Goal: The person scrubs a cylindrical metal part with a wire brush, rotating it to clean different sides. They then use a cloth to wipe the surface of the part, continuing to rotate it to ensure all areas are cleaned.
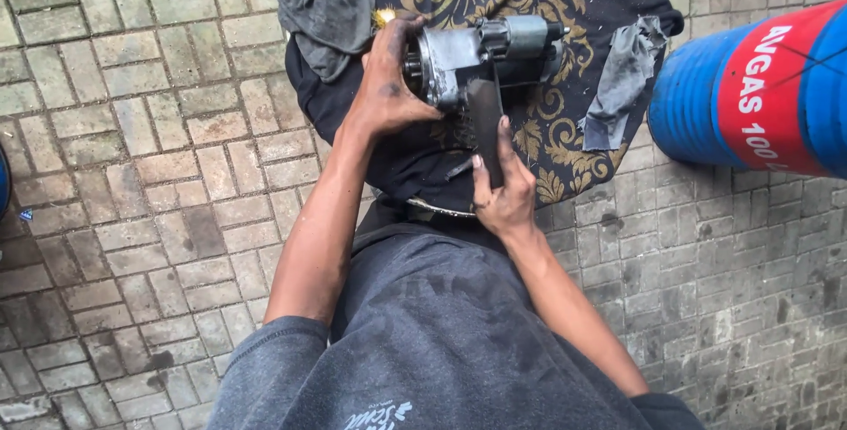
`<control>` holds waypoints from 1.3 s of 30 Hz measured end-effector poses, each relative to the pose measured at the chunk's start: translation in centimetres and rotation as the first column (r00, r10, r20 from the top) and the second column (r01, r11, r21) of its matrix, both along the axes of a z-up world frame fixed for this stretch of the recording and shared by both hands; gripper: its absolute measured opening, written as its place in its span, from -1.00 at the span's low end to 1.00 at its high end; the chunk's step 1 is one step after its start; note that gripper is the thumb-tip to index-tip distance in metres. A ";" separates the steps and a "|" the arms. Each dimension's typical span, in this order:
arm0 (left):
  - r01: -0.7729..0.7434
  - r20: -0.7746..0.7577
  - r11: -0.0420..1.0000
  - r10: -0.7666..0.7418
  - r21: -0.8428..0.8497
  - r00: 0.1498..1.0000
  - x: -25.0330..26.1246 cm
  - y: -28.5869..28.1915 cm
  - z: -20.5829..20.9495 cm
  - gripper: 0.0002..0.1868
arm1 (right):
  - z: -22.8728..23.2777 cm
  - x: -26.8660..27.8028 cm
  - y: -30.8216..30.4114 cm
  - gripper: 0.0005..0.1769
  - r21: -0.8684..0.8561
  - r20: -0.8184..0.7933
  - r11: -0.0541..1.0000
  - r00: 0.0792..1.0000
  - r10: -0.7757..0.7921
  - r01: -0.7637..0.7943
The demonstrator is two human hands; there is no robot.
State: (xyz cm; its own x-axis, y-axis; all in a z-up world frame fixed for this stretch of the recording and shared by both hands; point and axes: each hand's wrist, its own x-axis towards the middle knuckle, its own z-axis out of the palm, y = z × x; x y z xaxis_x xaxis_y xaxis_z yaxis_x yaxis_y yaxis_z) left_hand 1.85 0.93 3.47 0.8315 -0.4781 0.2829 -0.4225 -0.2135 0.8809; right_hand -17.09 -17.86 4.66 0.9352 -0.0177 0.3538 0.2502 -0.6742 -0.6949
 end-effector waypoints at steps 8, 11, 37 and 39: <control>0.017 0.014 0.999 -0.018 0.046 1.000 0.5 0.0 1.0 0.08 | 4.2 6.8 1.5 -0.29 -0.078 -0.012 0.992 0.995 -0.103 0.102; 0.016 0.023 1.000 -0.016 0.017 1.000 0.1 0.1 0.2 0.09 | 4.1 5.0 0.9 -0.27 0.025 -0.088 0.998 0.995 -0.046 0.049; 0.034 -0.014 0.999 -0.034 0.039 0.999 0.1 0.1 1.8 0.02 | 11.8 7.8 3.4 -0.27 -0.278 -0.493 0.960 0.864 -0.101 -0.046; -0.005 -0.071 0.999 0.008 0.048 0.997 0.0 0.4 2.1 0.04 | 11.2 10.6 4.4 -0.20 -0.300 -0.468 0.954 0.875 -0.122 -0.027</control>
